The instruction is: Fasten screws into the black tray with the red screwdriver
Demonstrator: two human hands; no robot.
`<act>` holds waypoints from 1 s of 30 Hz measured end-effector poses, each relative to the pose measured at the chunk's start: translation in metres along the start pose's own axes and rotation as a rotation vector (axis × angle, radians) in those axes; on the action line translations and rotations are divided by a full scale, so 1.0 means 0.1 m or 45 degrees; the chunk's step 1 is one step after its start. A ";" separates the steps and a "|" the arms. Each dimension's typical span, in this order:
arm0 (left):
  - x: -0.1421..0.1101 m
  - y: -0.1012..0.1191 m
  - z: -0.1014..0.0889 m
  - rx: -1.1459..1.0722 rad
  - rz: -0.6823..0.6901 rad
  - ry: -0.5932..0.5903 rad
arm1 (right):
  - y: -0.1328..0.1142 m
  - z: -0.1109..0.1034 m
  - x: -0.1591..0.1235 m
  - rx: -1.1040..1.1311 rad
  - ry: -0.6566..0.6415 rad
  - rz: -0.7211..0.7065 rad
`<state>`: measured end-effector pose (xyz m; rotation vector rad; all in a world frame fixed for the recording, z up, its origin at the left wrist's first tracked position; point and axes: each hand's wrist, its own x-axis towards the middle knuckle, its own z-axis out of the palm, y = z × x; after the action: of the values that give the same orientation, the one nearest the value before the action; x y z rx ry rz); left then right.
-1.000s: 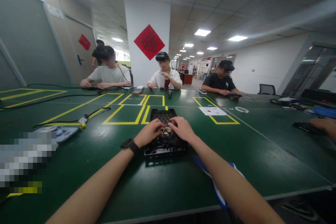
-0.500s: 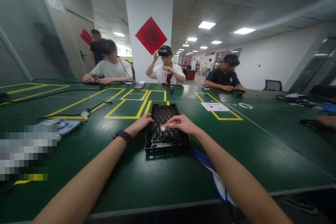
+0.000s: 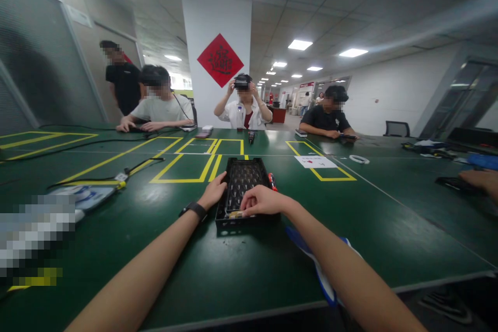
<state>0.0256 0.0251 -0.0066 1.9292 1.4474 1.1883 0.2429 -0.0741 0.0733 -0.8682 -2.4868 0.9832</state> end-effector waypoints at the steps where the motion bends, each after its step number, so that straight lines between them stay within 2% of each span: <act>1: -0.01 0.00 0.00 0.005 -0.004 0.007 | -0.01 0.01 0.00 -0.010 -0.009 -0.006; 7: -0.06 0.06 -0.01 0.047 -0.021 0.015 | -0.03 0.02 -0.01 -0.163 0.012 -0.052; 12: -0.10 0.11 -0.02 0.022 0.006 0.049 | -0.09 0.01 -0.02 -0.380 0.097 -0.192; 19: -0.11 0.12 -0.03 -0.022 -0.006 0.079 | -0.04 0.07 0.01 -0.174 0.026 -0.112; 25: -0.15 0.17 -0.05 0.011 0.017 0.094 | -0.08 0.10 0.02 -0.337 0.107 -0.233; 30: -0.19 0.21 -0.07 0.051 0.100 0.070 | -0.05 0.14 0.04 -0.254 0.120 -0.211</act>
<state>0.0294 -0.0009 0.0063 2.0118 1.4460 1.2653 0.2310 -0.0814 0.0675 -0.7318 -2.5573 0.6342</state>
